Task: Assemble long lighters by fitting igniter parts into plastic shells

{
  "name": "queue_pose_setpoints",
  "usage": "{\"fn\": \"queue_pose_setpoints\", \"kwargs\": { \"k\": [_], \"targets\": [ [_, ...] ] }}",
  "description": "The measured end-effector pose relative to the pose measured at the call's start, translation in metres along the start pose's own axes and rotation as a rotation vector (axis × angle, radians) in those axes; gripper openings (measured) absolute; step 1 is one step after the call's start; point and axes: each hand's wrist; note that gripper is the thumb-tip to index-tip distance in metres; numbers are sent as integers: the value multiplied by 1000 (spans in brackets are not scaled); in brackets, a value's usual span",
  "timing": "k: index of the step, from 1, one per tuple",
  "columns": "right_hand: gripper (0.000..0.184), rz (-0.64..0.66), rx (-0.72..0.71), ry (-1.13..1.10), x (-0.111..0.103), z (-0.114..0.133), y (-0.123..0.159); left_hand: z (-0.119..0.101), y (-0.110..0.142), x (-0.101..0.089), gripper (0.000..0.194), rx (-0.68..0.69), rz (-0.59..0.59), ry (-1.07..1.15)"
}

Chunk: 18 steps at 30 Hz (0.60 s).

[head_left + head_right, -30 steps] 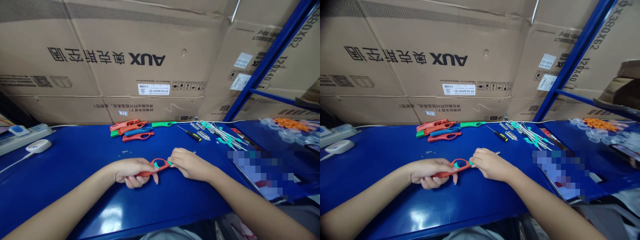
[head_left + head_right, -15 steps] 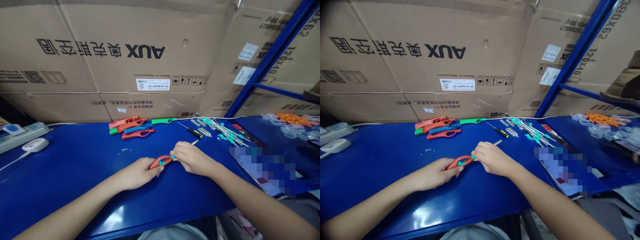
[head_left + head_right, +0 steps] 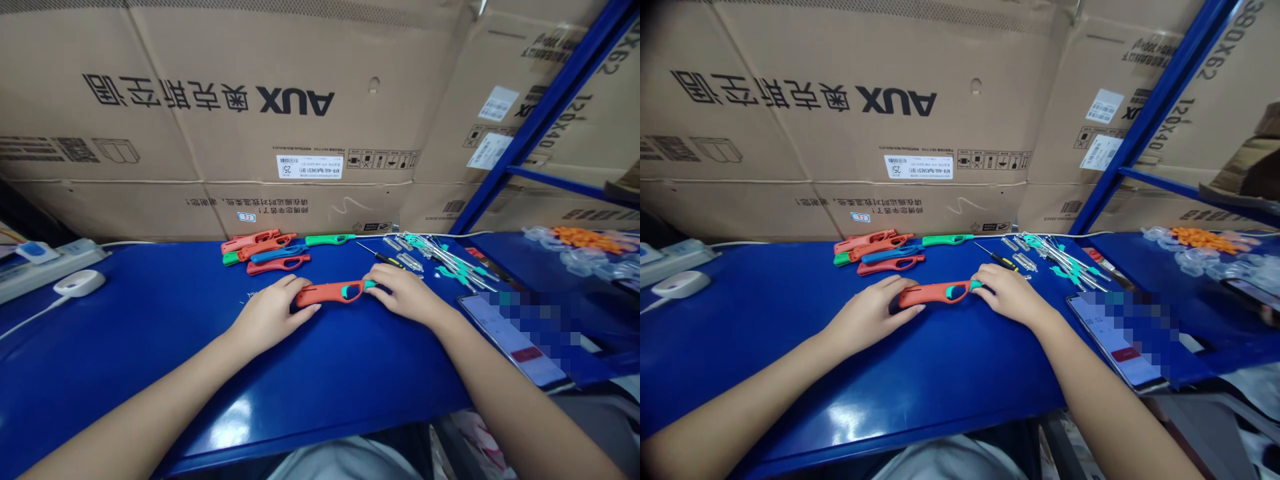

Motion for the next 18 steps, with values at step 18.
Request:
{"fn": "queue_pose_setpoints", "kwargs": {
  "k": [18],
  "targets": [
    [14, 57, 63, -110, 7, -9, 3, 13, -2, 13, 34, 122, 4, 99]
  ]
}}
Point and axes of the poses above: each hand's wrist, its own y-axis away from the middle knuckle, its own x-axis out of the palm, z = x × y
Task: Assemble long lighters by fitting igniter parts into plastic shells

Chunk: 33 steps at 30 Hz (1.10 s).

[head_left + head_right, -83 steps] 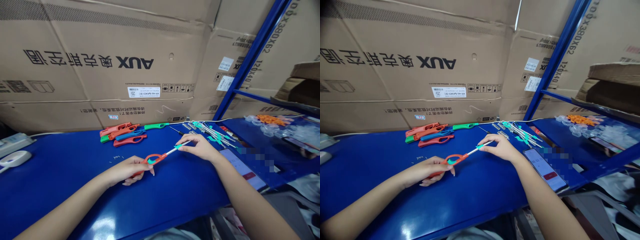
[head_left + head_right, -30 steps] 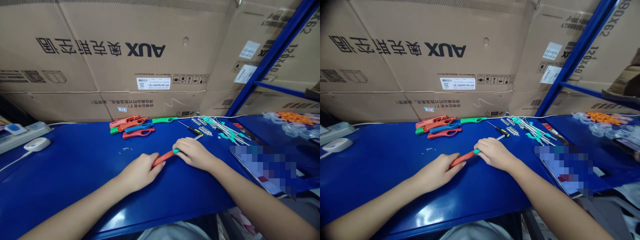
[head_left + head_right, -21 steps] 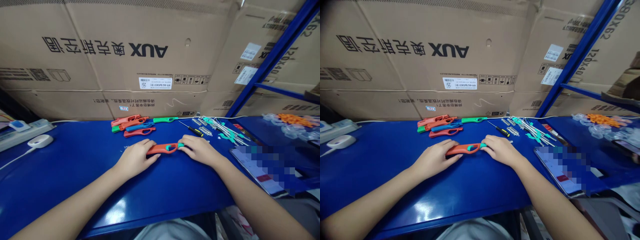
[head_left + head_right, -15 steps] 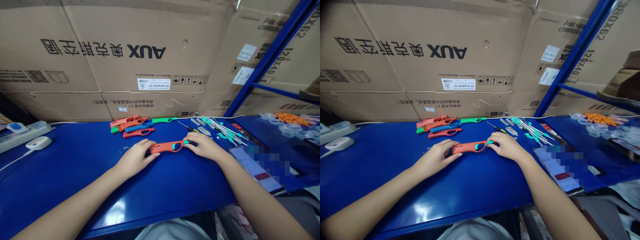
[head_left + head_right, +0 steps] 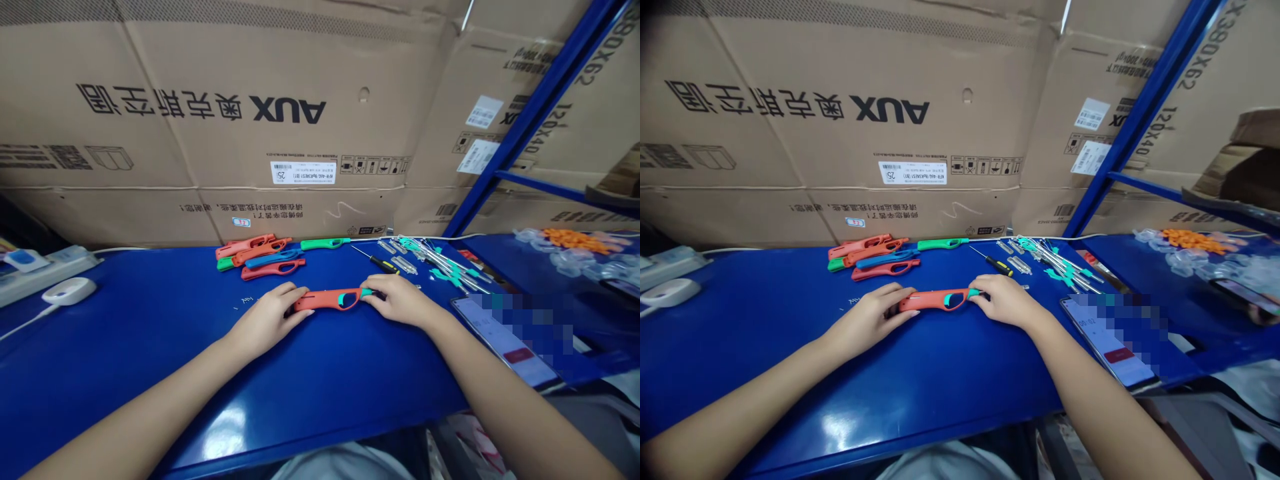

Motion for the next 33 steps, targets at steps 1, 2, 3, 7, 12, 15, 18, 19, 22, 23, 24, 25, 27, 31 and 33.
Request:
{"fn": "queue_pose_setpoints", "kwargs": {
  "k": [1, 2, 3, 7, 12, 15, 18, 19, 22, 23, 24, 25, 27, 31, 33],
  "targets": [
    [12, 4, 19, 5, 1, 1, -1, 1, 0, 0, 33, -13, 5, -20],
    [10, 14, 30, 6, 3, 3, -1, 1, 0, 1, 32, -23, 9, -42],
    [9, 23, 32, 1, 3, 4, -1, 1, 0, 2, 31, -31, 12, -59],
    [13, 26, 14, -68, 2, 8, 0, 2, 1, 5, 31, -46, 7, -42],
    [7, 17, -23, -109, -3, 3, -2, -1, 2, 5, 31, -74, 37, 34],
    [13, -227, 96, 90, -3, -11, -6, -6, 3, 2, 33, -93, 56, 39],
    [24, -414, 342, 297, 2, -34, -7, -12, 4, 0, 32, -89, 76, 41],
    [28, -426, 403, 308, 4, -42, -7, -14, 5, 0, 31, -85, 79, 44],
    [21, -418, 471, 218, 7, -59, -7, -19, 6, 2, 31, -68, 75, 58],
    [19, -416, 466, 187, 6, -62, -7, -20, 7, 2, 31, -64, 73, 61],
    [18, -420, 457, 168, 4, -62, -7, -21, 8, 3, 31, -60, 73, 62],
    [18, -449, 447, 157, 1, -61, -8, -22, 8, 4, 31, -56, 76, 59],
    [23, -566, 435, 132, -9, -51, -10, -24, 10, 6, 30, -50, 80, 48],
    [28, -841, 403, -274, -26, -9, -19, -27, 14, 11, 36, -40, 65, 50],
    [33, -638, 424, -531, -26, 18, -27, -27, 15, 14, 38, -35, 57, 59]
  ]
}}
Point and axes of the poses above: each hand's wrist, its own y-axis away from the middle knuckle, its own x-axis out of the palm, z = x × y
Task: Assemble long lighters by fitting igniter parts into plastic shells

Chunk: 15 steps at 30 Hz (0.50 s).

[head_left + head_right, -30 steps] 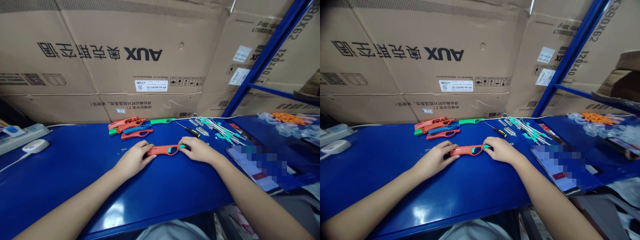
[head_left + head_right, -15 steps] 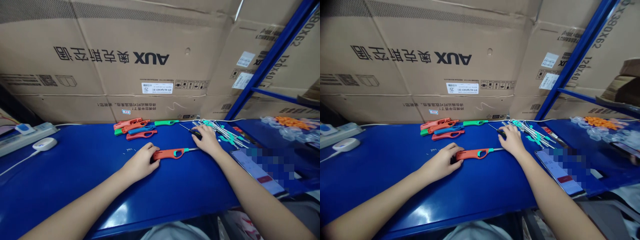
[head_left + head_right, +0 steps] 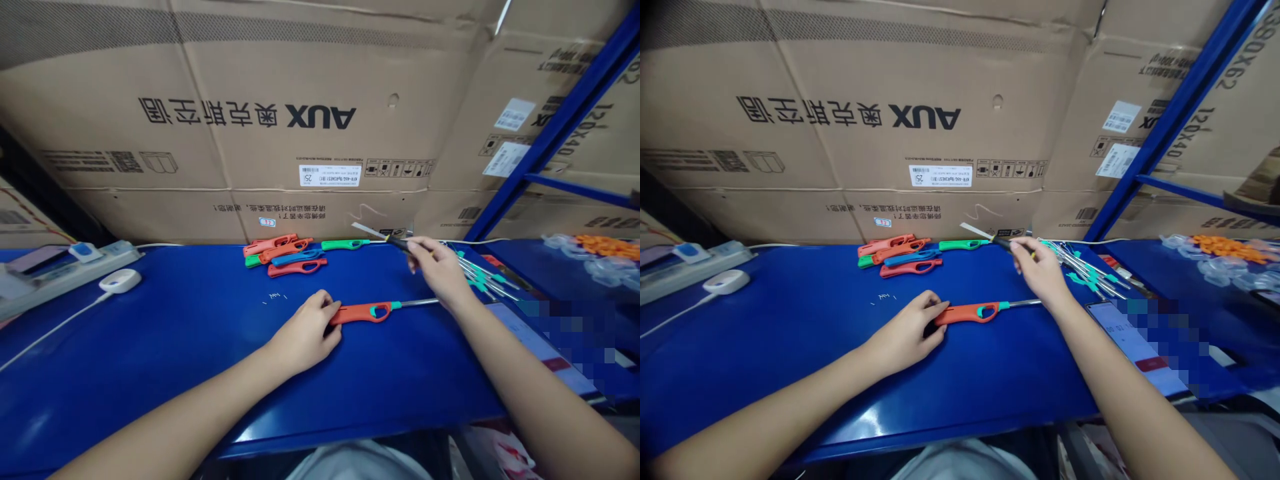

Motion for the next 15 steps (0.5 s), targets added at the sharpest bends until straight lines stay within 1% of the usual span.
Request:
{"fn": "queue_pose_setpoints", "kwargs": {
  "k": [1, 2, 3, 5, 7, 9, 12, 15],
  "targets": [
    [34, 120, 48, -42, 10, 10, 5, 0, 0, 1, 38, 5, -3, 4],
    [33, 234, 66, -34, 22, 18, 9, 0, 0, 2, 38, 10, -6, 9],
    [30, 314, 43, 2, 34, 24, 13, 0, 0, 3, 38, 15, -7, 12],
    [22, 431, -51, 77, 59, 31, 19, 0, 0, 3, 39, 13, -1, 12],
    [20, 469, -95, 105, 80, 34, 22, -1, -1, 4, 39, 1, 17, 14],
    [20, 474, -94, 97, 94, 35, 21, -2, -1, 4, 37, -3, 29, 26],
    [18, 479, -84, 65, 106, 36, 19, -4, 0, 4, 35, 6, 17, 46],
    [17, 482, -78, 51, 111, 37, 19, -5, 1, 5, 36, -2, 6, 50]
  ]
}}
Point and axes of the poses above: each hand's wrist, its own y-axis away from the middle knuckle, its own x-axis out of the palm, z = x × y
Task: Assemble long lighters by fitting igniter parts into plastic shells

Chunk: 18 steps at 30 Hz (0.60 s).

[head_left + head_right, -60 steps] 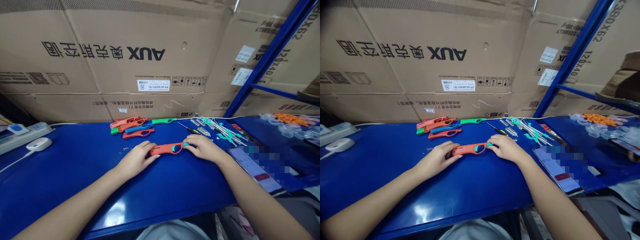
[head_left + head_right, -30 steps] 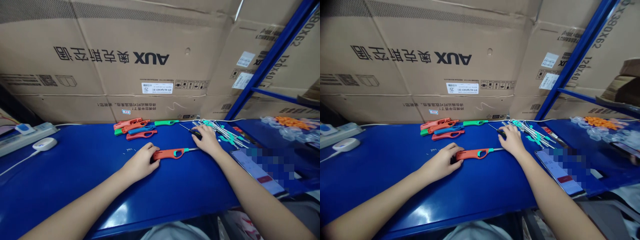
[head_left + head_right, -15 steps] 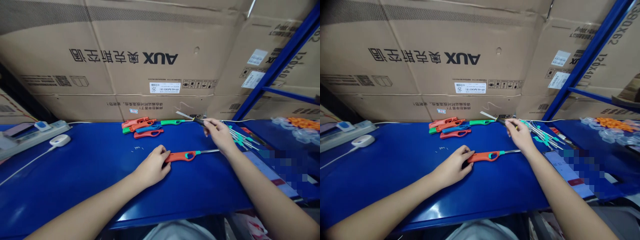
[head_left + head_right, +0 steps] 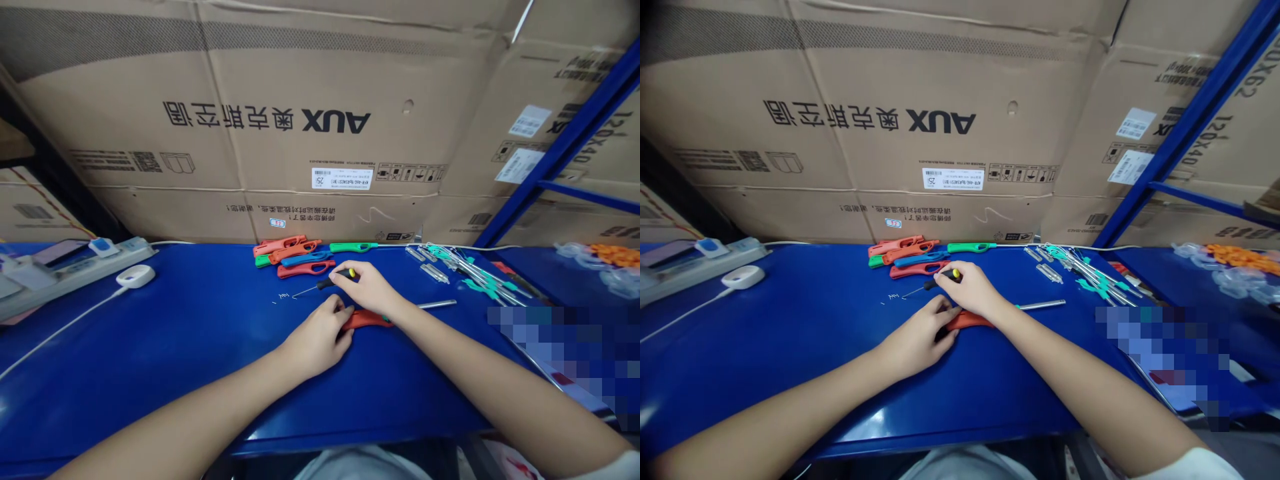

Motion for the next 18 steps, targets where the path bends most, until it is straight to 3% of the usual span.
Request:
{"fn": "queue_pose_setpoints", "kwargs": {
  "k": [4, 8, 12, 15, 18],
  "targets": [
    [19, -80, 57, -148, -7, -3, 2, 0, 1, 0, 38, 9, -9, 20],
    [29, -288, 226, -427, -32, -12, 8, 3, 1, 1, 40, 42, -21, 59],
    [36, -508, 256, -684, -62, -22, 13, 3, -1, 2, 40, 59, 6, 96],
    [32, -611, 359, -796, -77, -29, 12, 2, -3, 1, 40, 49, 23, 120],
    [21, -634, 488, -918, -83, -37, 9, 1, -5, 0, 41, 32, 32, 132]
  ]
}}
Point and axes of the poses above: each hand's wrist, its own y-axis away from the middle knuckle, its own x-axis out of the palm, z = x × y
